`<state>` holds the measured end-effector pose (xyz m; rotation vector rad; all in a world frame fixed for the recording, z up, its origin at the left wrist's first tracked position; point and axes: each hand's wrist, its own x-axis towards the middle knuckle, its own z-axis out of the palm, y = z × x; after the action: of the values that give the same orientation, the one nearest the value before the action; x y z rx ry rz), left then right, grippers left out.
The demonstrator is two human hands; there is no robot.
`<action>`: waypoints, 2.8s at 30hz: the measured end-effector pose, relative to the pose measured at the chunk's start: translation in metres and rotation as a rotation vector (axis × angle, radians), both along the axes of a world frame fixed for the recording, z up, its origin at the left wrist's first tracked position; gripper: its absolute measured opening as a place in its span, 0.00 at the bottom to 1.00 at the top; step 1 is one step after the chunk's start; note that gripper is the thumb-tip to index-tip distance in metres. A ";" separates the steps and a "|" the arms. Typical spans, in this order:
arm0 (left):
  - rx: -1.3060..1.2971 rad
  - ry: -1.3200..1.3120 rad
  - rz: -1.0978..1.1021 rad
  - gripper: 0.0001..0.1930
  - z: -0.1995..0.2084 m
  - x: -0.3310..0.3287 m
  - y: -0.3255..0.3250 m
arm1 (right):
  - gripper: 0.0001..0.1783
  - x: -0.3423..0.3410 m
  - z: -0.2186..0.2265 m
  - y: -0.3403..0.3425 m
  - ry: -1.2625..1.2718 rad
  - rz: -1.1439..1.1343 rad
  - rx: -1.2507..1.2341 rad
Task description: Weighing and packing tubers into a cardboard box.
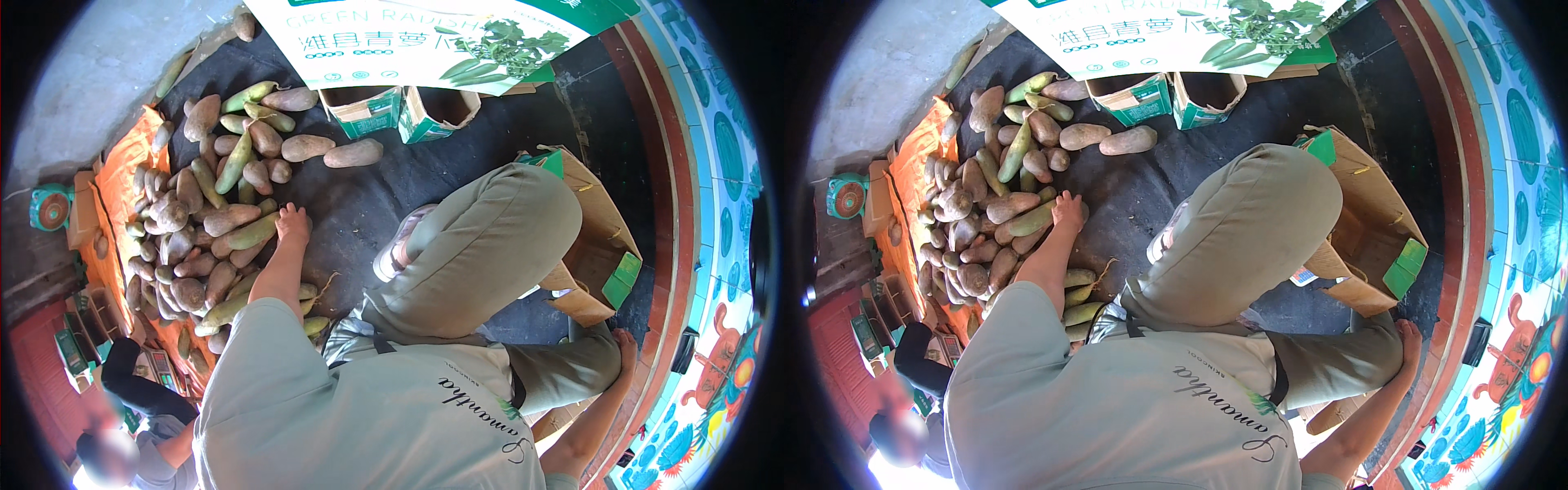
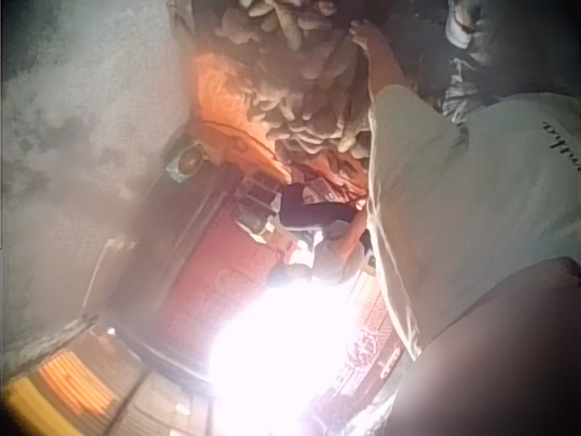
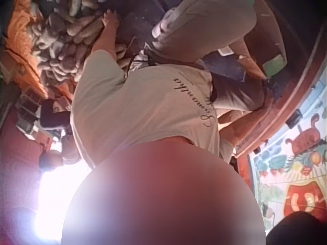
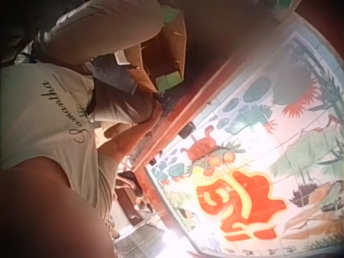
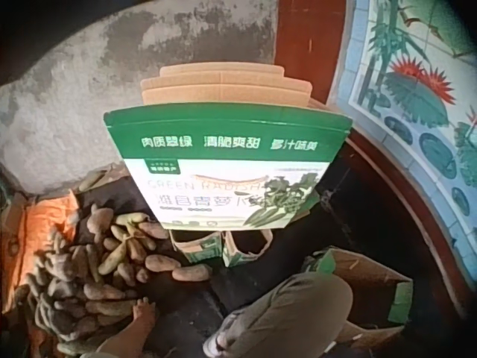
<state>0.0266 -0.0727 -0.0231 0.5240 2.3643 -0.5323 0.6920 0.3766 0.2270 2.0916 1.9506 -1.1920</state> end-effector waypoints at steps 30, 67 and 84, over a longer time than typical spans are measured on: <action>0.535 -0.079 0.282 0.37 0.026 0.050 0.070 | 0.13 -0.028 -0.013 -0.005 0.049 0.105 0.235; 1.947 -0.279 0.115 0.33 0.320 0.122 0.209 | 0.17 -0.200 -0.029 -0.071 -0.013 0.784 0.587; 1.559 -0.591 -0.242 0.34 0.276 0.208 0.308 | 0.06 -0.200 -0.047 -0.069 -0.219 0.790 0.701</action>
<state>0.2343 0.2349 0.2533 1.3511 1.6894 1.3458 0.4919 0.3080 0.1800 1.2215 2.8835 -0.1296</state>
